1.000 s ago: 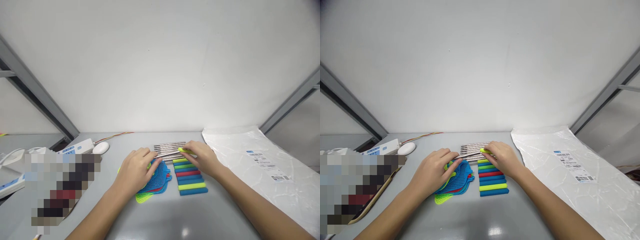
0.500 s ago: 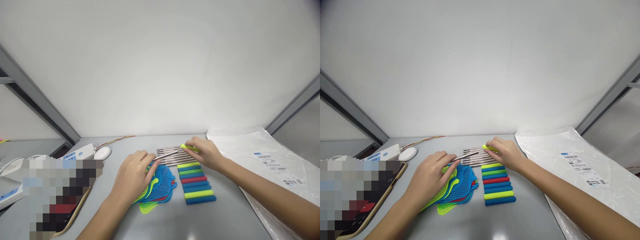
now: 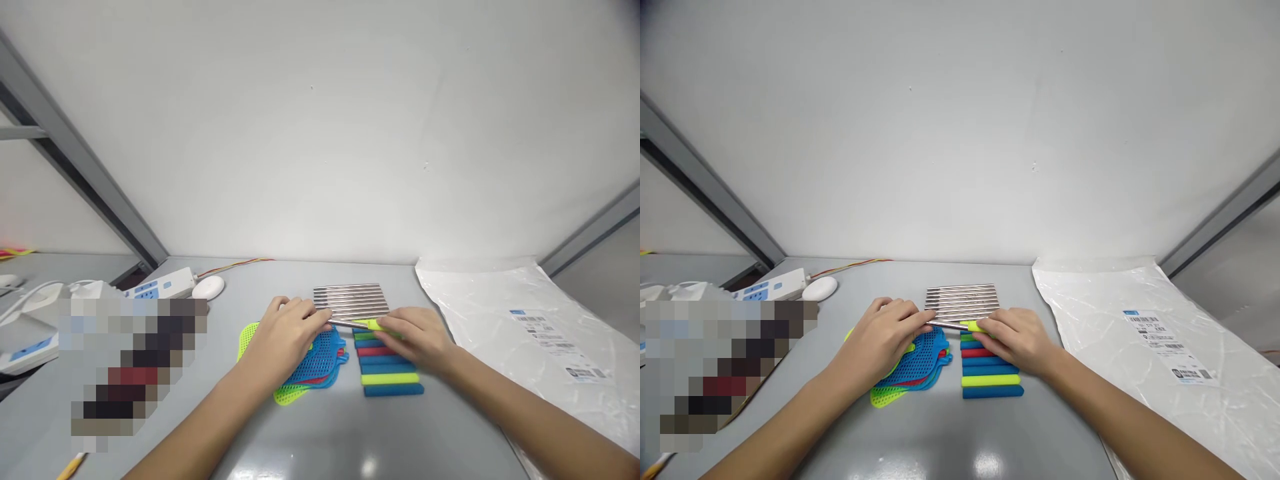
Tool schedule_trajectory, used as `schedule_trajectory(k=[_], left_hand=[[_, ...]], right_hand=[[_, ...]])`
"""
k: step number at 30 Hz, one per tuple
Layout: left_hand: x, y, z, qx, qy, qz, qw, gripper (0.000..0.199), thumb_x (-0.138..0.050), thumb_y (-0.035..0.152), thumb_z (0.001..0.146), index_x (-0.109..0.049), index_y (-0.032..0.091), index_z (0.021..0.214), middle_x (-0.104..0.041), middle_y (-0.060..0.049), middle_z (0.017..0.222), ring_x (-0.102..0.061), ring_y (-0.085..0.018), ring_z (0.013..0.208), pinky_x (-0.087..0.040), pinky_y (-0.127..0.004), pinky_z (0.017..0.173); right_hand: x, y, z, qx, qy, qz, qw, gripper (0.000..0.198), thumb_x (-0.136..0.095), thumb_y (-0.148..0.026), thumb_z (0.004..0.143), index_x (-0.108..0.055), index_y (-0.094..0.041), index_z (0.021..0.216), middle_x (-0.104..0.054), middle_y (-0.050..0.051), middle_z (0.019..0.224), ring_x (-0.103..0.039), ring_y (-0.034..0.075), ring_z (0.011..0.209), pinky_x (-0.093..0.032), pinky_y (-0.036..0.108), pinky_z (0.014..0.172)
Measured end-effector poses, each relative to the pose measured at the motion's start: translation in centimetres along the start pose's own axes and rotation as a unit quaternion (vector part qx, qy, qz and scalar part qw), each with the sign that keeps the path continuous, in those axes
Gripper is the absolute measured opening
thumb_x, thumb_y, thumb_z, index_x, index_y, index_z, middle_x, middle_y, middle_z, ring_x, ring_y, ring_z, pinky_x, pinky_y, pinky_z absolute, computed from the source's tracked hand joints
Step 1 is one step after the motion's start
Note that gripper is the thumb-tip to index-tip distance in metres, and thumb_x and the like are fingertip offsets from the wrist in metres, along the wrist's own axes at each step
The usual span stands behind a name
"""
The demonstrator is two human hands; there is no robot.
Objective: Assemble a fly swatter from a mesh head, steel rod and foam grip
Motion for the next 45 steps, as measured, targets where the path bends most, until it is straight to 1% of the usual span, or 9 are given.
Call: schedule_trajectory(k=[3,7,14,22,30,35,45], left_hand=[[-0.09,-0.01,-0.09,0.003,0.008,-0.002,1.000,0.026,-0.037,0.031,0.100,-0.061,0.024,0.107,-0.061,-0.002,0.084,-0.054,-0.018,0.078,-0.034,-0.038,0.083],[0.35,-0.50,-0.10,0.017,0.025,-0.001,1.000,0.025,-0.039,0.031,0.100,-0.062,0.024,0.108,-0.060,-0.002,0.084,-0.053,-0.017,0.077,-0.034,-0.039,0.085],[0.63,-0.41,0.11,0.021,0.033,-0.015,0.999,0.024,-0.040,0.031,0.099,-0.062,0.025,0.109,-0.060,-0.001,0.083,-0.053,-0.018,0.078,-0.034,-0.038,0.084],[0.34,0.03,-0.11,0.026,0.032,-0.030,0.999,0.024,-0.040,0.031,0.100,-0.061,0.025,0.108,-0.061,-0.001,0.085,-0.054,-0.018,0.080,-0.033,-0.037,0.083],[0.59,0.05,-0.06,0.029,0.036,-0.033,0.998,0.023,-0.040,0.031,0.100,-0.061,0.025,0.108,-0.060,-0.001,0.083,-0.053,-0.018,0.079,-0.033,-0.035,0.080],[0.55,0.10,-0.19,0.030,0.030,-0.028,0.999,0.023,-0.040,0.031,0.100,-0.061,0.026,0.108,-0.061,-0.001,0.085,-0.053,-0.018,0.080,-0.033,-0.036,0.082],[0.80,0.18,-0.09,0.030,0.033,-0.030,0.999,0.025,-0.039,0.032,0.100,-0.061,0.025,0.108,-0.060,-0.001,0.084,-0.053,-0.017,0.078,-0.033,-0.036,0.081]], right_hand=[[0.39,0.06,-0.23,-0.005,0.015,-0.001,1.000,0.025,-0.069,-0.016,0.081,-0.059,-0.019,0.104,-0.067,0.003,0.079,-0.058,0.012,0.064,-0.044,0.025,0.058],[0.81,0.53,-0.11,-0.021,0.034,0.000,0.999,0.026,-0.069,-0.015,0.080,-0.059,-0.018,0.104,-0.066,0.002,0.077,-0.056,0.012,0.063,-0.043,0.024,0.056],[0.52,0.58,0.06,-0.012,0.018,-0.028,0.999,0.021,-0.068,-0.019,0.082,-0.059,-0.019,0.102,-0.064,0.001,0.074,-0.056,0.011,0.062,-0.040,0.024,0.057],[0.67,0.68,0.04,-0.010,0.013,-0.030,0.999,0.024,-0.069,-0.018,0.081,-0.058,-0.019,0.103,-0.065,0.002,0.076,-0.056,0.011,0.063,-0.041,0.024,0.057],[0.78,0.51,0.17,-0.004,0.013,-0.032,0.999,0.025,-0.069,-0.018,0.081,-0.057,-0.019,0.104,-0.067,0.002,0.077,-0.057,0.012,0.063,-0.042,0.025,0.057],[0.65,0.56,0.11,-0.006,0.011,-0.031,0.999,0.026,-0.070,-0.017,0.081,-0.058,-0.019,0.104,-0.067,0.002,0.077,-0.058,0.012,0.063,-0.042,0.025,0.057],[0.91,0.23,0.14,-0.002,0.016,-0.038,0.999,0.022,-0.069,-0.019,0.082,-0.058,-0.019,0.101,-0.066,0.001,0.074,-0.057,0.011,0.061,-0.041,0.024,0.056]])
Point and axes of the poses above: each hand's wrist, its own z-axis towards the middle knuckle, its own x-axis out of the back of the hand, y = z × x, the point moved 9 cm from there along z, towards the middle knuckle
